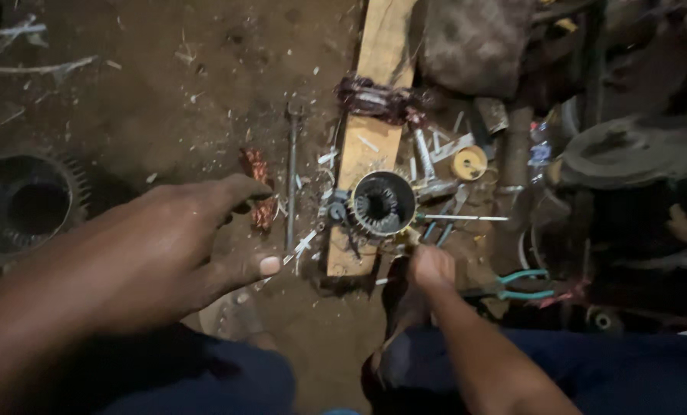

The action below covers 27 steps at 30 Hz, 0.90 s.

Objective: The person is sitting on the floor in a cluttered workshop, working on a motor stator. They use pliers to pull copper wire from the stator slots and then use a metal rod to push the wire further out. The person continues to remove the copper wire from the stator.

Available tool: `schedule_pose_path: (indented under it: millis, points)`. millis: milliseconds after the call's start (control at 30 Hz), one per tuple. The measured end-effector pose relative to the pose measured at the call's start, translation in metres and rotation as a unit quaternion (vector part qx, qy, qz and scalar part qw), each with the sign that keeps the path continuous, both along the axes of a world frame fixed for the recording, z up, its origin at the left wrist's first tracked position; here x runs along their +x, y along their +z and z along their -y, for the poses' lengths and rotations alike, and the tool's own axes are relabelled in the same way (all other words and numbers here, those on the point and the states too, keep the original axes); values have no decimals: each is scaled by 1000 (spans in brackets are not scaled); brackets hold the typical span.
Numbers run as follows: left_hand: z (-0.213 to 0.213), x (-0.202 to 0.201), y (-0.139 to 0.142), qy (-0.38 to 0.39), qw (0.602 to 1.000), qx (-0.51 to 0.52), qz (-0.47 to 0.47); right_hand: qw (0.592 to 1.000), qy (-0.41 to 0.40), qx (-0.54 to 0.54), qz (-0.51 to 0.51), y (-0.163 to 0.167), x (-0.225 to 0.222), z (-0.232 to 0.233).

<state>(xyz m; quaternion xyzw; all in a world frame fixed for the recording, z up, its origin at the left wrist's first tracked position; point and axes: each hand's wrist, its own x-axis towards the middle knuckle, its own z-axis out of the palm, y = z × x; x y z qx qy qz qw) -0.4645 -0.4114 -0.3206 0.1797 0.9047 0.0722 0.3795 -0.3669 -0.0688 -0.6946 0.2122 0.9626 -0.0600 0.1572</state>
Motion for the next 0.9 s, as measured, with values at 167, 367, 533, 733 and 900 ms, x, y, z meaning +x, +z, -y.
schedule_pose_path:
  millis: [167,367,533,733,900]
  points:
    - [5,-2,-10,23,993,-110,43,988,136,40,-59,-25,-7,8]
    - [2,-16,-14,24,991,-120,53,992,110,28,-50,-30,-17,11]
    - [9,-19,-20,4,999,-42,17,994,40,9,-98,-6,-21,6]
    - [28,-11,-11,4,998,55,-18,998,-28,-13,53,20,-42,-20]
    - [37,-10,4,27,996,86,-24,992,62,-79,74,51,-75,-65]
